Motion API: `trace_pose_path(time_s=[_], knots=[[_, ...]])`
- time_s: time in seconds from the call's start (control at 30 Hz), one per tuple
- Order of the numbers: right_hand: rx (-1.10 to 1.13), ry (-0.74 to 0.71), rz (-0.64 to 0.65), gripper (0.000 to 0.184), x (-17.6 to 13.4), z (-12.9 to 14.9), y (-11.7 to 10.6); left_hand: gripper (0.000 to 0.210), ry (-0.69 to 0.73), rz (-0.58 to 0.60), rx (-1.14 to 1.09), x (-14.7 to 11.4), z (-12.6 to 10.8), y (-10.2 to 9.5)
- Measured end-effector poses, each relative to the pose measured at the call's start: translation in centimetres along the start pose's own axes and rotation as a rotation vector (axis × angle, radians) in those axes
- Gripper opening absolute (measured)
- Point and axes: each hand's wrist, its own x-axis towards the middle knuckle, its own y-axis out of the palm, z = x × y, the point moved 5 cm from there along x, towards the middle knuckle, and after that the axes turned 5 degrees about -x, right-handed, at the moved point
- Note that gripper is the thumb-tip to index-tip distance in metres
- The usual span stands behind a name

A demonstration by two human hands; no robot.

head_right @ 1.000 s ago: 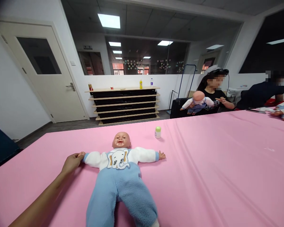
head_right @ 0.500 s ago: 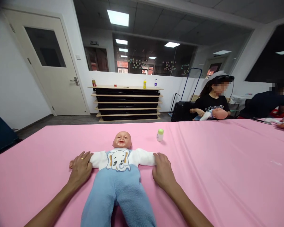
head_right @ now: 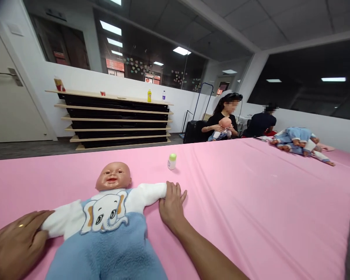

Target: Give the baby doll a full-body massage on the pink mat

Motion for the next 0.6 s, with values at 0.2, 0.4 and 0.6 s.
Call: trace_pose_path(time_s=[0.2, 0.4, 0.6], knots=[[0.057, -0.022, 0.061, 0.069, 0.5, -0.4, 0.5, 0.038, 0.164, -0.017, 0.099, -0.3, -1.7, -1.8], [0.068, 0.000, 0.077, 0.075, 1.0, -0.8, 1.1, 0.039, 0.192, 0.039, 0.076, -0.5, -2.5, -2.8], [0.053, 0.001, 0.052, 0.074, 1.0, -1.0, 1.6, 0.037, 0.168, -0.048, 0.061, -0.5, -1.1, -1.7]])
